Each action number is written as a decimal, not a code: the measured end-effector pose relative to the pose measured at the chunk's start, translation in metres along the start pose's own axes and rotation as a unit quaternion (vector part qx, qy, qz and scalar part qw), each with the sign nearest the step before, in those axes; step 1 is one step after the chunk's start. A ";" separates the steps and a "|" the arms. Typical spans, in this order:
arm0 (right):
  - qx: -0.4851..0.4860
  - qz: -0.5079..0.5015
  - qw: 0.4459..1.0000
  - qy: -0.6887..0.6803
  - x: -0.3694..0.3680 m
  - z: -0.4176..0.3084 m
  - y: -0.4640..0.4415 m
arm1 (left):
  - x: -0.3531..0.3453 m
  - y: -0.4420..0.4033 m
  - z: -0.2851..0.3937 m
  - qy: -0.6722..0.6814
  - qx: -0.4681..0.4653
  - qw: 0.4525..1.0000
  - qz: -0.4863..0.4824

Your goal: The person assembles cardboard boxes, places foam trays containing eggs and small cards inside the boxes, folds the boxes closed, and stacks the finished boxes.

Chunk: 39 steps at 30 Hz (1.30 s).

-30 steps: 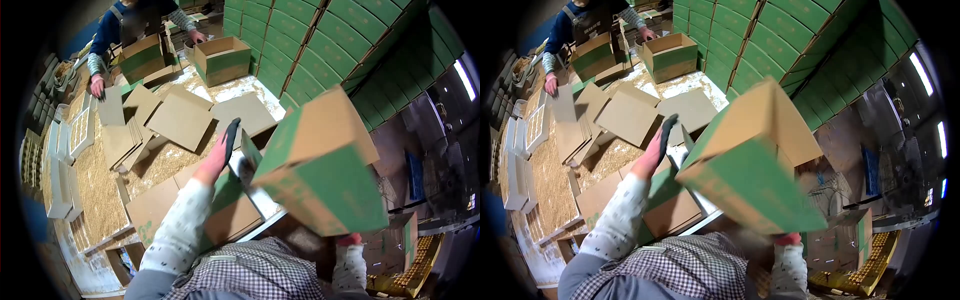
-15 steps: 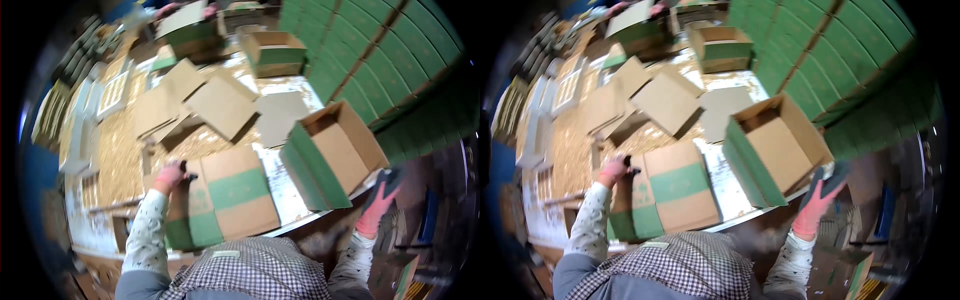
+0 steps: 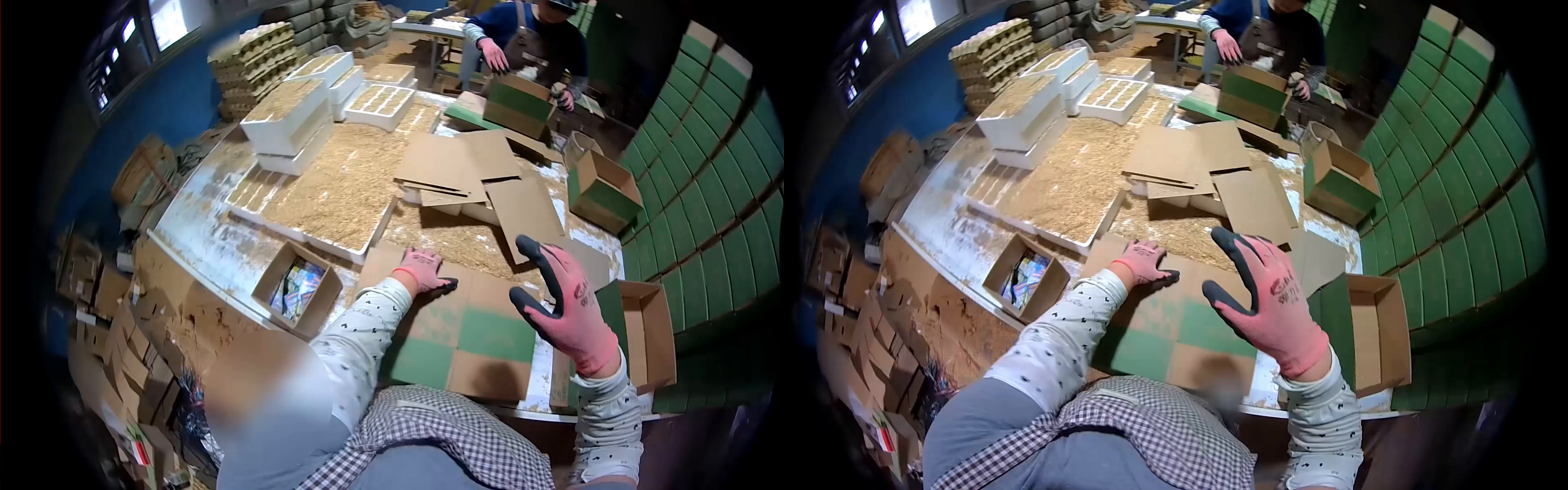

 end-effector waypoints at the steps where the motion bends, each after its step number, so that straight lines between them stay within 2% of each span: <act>1: 0.001 -0.010 1.000 -0.011 -0.002 -0.004 0.001 | -0.018 -0.005 0.000 0.008 -0.027 0.999 -0.045; 2: -0.003 -0.008 1.000 -0.018 -0.002 -0.005 0.002 | 0.002 0.021 0.007 0.002 -0.013 0.998 -0.064; 3: -0.011 -0.001 1.000 -0.022 0.000 -0.002 0.004 | 0.011 0.030 0.006 0.000 -0.009 1.000 -0.019; 4: -0.027 0.007 0.999 -0.025 0.002 0.002 0.010 | 0.030 0.042 0.005 0.032 -0.001 0.996 0.084; 5: -0.026 0.034 0.999 0.030 0.009 0.006 0.014 | 0.054 0.058 0.007 0.064 0.004 0.981 0.184; 7: -0.004 0.049 0.995 0.092 0.027 -0.003 0.004 | 0.127 0.100 0.034 0.080 -0.024 0.967 0.242; 9: 0.002 0.035 0.977 0.211 0.031 -0.001 -0.001 | 0.199 0.153 0.068 0.030 -0.124 0.932 0.339; 11: 0.016 -0.118 0.947 0.298 0.000 0.013 0.003 | 0.205 0.173 0.080 0.037 -0.166 0.917 0.361; 12: -0.054 -0.191 0.962 0.185 -0.018 0.034 0.018 | 0.204 0.182 0.083 0.039 -0.179 0.908 0.376; 13: -0.118 -0.258 0.956 0.069 -0.033 0.051 0.031 | 0.195 0.200 0.084 0.019 -0.165 0.875 0.456; 14: -0.026 -0.301 0.952 0.042 -0.028 0.032 0.021 | 0.185 0.223 0.080 0.060 -0.182 0.867 0.460; 15: -0.101 -0.343 0.934 0.004 -0.034 0.041 0.022 | 0.176 0.246 0.075 0.097 -0.201 0.857 0.465; 17: -0.006 -0.328 0.913 0.243 -0.034 0.047 0.008 | 0.155 0.287 0.076 0.104 -0.256 0.838 0.471; 18: -0.031 -0.311 0.906 0.285 -0.028 0.048 -0.019 | 0.155 0.299 0.080 0.123 -0.308 0.840 0.430; 19: -0.013 -0.205 0.919 0.335 -0.017 0.045 -0.050 | 0.161 0.313 0.086 0.142 -0.360 0.837 0.388; 20: -0.013 -0.087 0.956 0.279 -0.008 0.048 -0.076 | 0.170 0.325 0.094 0.135 -0.428 0.820 0.354; 21: -0.057 -0.089 0.955 0.277 -0.019 0.061 -0.089 | 0.179 0.319 0.100 0.095 -0.449 0.846 0.270; 22: -0.092 -0.145 0.952 0.253 -0.052 0.066 -0.093 | 0.193 0.300 0.087 0.121 -0.422 0.889 0.131; 23: -0.056 -0.189 0.948 0.249 -0.088 0.073 -0.084 | 0.217 0.278 0.063 0.227 -0.341 0.907 0.099; 24: -0.001 -0.121 0.954 0.276 -0.077 0.054 -0.087 | 0.223 0.266 0.031 0.126 -0.196 0.904 0.359; 25: 0.053 -0.053 0.951 0.299 -0.061 0.032 -0.087 | 0.222 0.235 0.015 -0.087 -0.009 0.905 0.417; 26: 0.094 -0.050 0.949 0.295 -0.050 0.015 -0.074 | 0.210 0.203 -0.007 0.118 0.038 0.951 0.282; 27: 0.135 -0.044 0.945 0.293 -0.031 -0.002 -0.057 | 0.202 0.197 -0.009 0.058 -0.005 0.951 0.304; 28: 0.095 -0.178 0.970 0.134 -0.017 -0.002 -0.033 | 0.207 0.199 0.001 0.057 -0.010 0.967 0.250; 29: 0.053 -0.305 0.950 -0.030 -0.012 -0.006 0.000 | 0.209 0.205 0.011 0.058 -0.010 0.979 0.196; 30: 0.081 -0.421 0.903 0.013 -0.023 -0.012 0.029 | 0.208 0.203 0.012 0.065 -0.031 0.974 0.213; 31: 0.107 -0.531 0.839 0.053 -0.033 -0.016 0.061 | 0.204 0.194 0.023 0.058 -0.078 0.978 0.187; 32: 0.064 -0.357 0.927 0.093 -0.046 -0.021 0.041 | 0.202 0.184 0.034 0.047 -0.126 0.978 0.160; 33: 0.017 -0.164 0.978 0.127 -0.066 -0.021 0.032 | 0.198 0.176 0.047 0.031 -0.177 0.975 0.129; 35: -0.020 -0.314 0.942 0.121 -0.164 0.021 0.078 | 0.196 0.158 0.050 0.044 -0.137 0.984 0.108; 36: -0.051 -0.394 0.907 0.141 -0.166 0.027 0.078 | 0.198 0.149 0.055 0.034 -0.102 0.989 0.100; 37: 0.058 -0.312 0.920 0.230 -0.141 0.014 0.060 | 0.200 0.139 0.055 0.026 -0.063 0.993 0.096; 38: 0.102 -0.357 0.900 0.230 -0.090 -0.007 0.021 | 0.187 0.121 0.056 0.047 -0.077 0.965 0.247; 39: 0.113 -0.203 0.959 0.161 -0.041 0.003 0.001 | 0.167 0.105 0.052 0.070 -0.087 0.912 0.394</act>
Point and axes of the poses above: each hand's wrist, its own y-axis away from the middle knuckle, its own x-axis out of the back of the hand, z = x × y, the point moved 8 cm from there along -y, towards the middle knuckle, and after that the axes turned 7 degrees about x, right-handed, at the moved point
